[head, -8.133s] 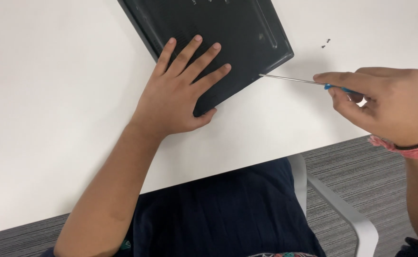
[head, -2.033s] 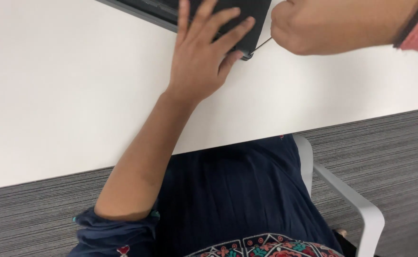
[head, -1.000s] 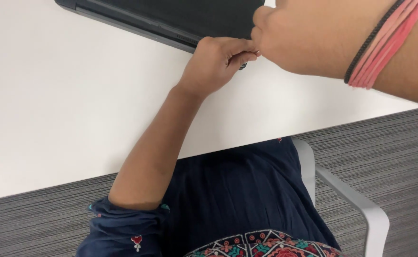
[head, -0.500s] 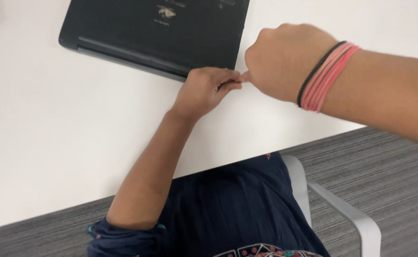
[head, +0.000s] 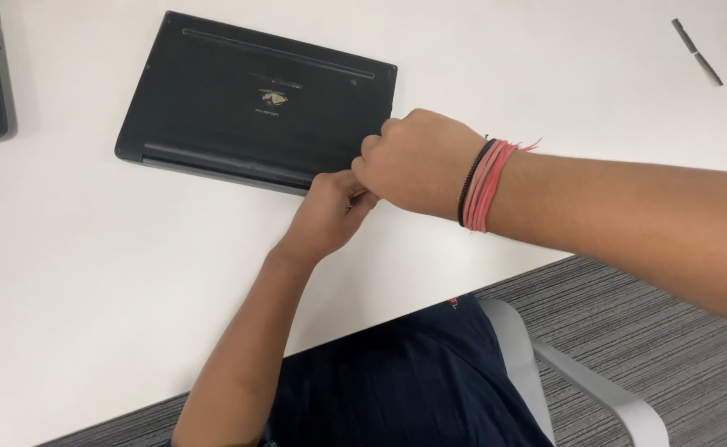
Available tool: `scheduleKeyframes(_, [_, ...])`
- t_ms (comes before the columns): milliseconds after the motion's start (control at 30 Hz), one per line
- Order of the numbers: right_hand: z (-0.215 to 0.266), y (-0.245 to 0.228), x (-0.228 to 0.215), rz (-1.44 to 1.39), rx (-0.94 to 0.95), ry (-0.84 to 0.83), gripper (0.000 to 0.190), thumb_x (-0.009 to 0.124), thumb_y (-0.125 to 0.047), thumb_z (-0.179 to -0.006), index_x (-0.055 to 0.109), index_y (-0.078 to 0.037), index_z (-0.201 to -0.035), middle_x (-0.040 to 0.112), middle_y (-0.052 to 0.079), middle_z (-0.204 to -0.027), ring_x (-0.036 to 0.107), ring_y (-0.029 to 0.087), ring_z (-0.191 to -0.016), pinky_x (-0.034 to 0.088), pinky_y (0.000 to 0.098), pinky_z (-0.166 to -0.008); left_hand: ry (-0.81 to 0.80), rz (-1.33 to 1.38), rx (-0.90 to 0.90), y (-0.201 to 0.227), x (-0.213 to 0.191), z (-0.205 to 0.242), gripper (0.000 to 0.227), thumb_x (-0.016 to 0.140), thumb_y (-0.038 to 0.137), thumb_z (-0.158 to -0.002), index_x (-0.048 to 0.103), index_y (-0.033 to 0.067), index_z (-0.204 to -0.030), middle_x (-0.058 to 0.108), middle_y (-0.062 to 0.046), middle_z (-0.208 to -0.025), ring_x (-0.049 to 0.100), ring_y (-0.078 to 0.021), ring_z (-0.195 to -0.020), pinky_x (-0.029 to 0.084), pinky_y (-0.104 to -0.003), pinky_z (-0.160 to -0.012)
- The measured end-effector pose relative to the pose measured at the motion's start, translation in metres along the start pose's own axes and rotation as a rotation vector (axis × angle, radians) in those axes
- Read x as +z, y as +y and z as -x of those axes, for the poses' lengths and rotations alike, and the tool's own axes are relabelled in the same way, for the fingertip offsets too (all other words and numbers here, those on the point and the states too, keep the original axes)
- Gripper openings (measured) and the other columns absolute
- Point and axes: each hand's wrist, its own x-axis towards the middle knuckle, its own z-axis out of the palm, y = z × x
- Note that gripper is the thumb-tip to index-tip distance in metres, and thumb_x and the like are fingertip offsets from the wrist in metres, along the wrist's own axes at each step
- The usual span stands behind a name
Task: Using a screwdriver to remove screws from the bottom of a laptop and prying the casing open.
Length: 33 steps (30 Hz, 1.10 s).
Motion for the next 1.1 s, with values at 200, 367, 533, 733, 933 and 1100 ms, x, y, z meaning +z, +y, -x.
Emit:
scheduleKeyframes(200, [0.0,-0.003,0.001,0.043,-0.05,0.067,0.011,0.066,-0.019,-0.092,0.07,-0.009,-0.093,0.068,0.006,-0.085,0.071,0.021,-0.077,0.06,0.0328,-0.061,0.114,-0.024,-0.073,-0.022,0.01,-0.001,0.016,0.069,0.001,-0.092,0.069,-0.0007,-0.076,0.066,-0.005,-0.059,0.053,-0.0096,-0.048,0.04,-0.029,-0.045])
scheduleKeyframes(367, [0.007,-0.001,-0.017,-0.064,0.001,0.098,0.012,0.068,-0.017,-0.085,0.069,-0.008,-0.093,0.068,0.008,-0.083,0.073,0.022,-0.071,0.06,0.033,-0.055,0.133,-0.106,-0.021,0.002,0.004,-0.003,0.009,0.074,0.007,-0.088,0.075,0.0034,-0.08,0.072,-0.004,-0.065,0.058,-0.0084,-0.048,0.044,-0.029,-0.043])
scheduleKeyframes(533, [0.016,0.001,-0.024,-0.221,0.228,-0.236,0.029,0.06,-0.032,-0.102,0.071,-0.007,-0.092,0.071,0.011,-0.073,0.074,0.022,-0.069,0.06,0.0347,-0.059,0.097,-0.155,-0.091,0.001,0.006,-0.008,0.01,0.079,0.015,-0.086,0.078,0.0047,-0.088,0.075,-0.005,-0.071,0.065,-0.0103,-0.053,0.05,-0.027,-0.048])
scheduleKeyframes(733, [0.014,-0.006,-0.008,-0.217,0.115,0.016,0.018,0.062,-0.019,-0.096,0.063,-0.003,-0.104,0.067,0.012,-0.076,0.073,0.021,-0.062,0.06,0.0321,-0.05,0.174,-0.102,-0.055,-0.007,0.006,-0.003,0.008,0.079,0.011,-0.085,0.077,0.0039,-0.086,0.076,-0.005,-0.073,0.068,-0.0105,-0.055,0.053,-0.026,-0.049])
scheduleKeyframes(933, [0.013,-0.014,-0.012,-0.233,0.102,-0.039,0.023,0.066,-0.018,-0.093,0.059,-0.002,-0.109,0.064,0.011,-0.081,0.072,0.02,-0.067,0.059,0.0314,-0.052,0.181,-0.144,-0.062,-0.007,0.008,-0.001,0.015,0.082,0.013,-0.083,0.074,0.0031,-0.075,0.075,-0.005,-0.067,0.066,-0.0113,-0.052,0.051,-0.026,-0.047])
scheduleKeyframes(1100, [0.016,-0.017,-0.008,-0.143,0.045,0.071,0.024,0.068,-0.015,-0.09,0.059,-0.003,-0.109,0.063,0.01,-0.084,0.072,0.02,-0.069,0.059,0.0306,-0.051,0.193,-0.121,-0.005,-0.012,0.009,-0.002,0.018,0.082,0.012,-0.084,0.071,0.0022,-0.073,0.073,-0.005,-0.067,0.066,-0.0124,-0.054,0.052,-0.026,-0.049])
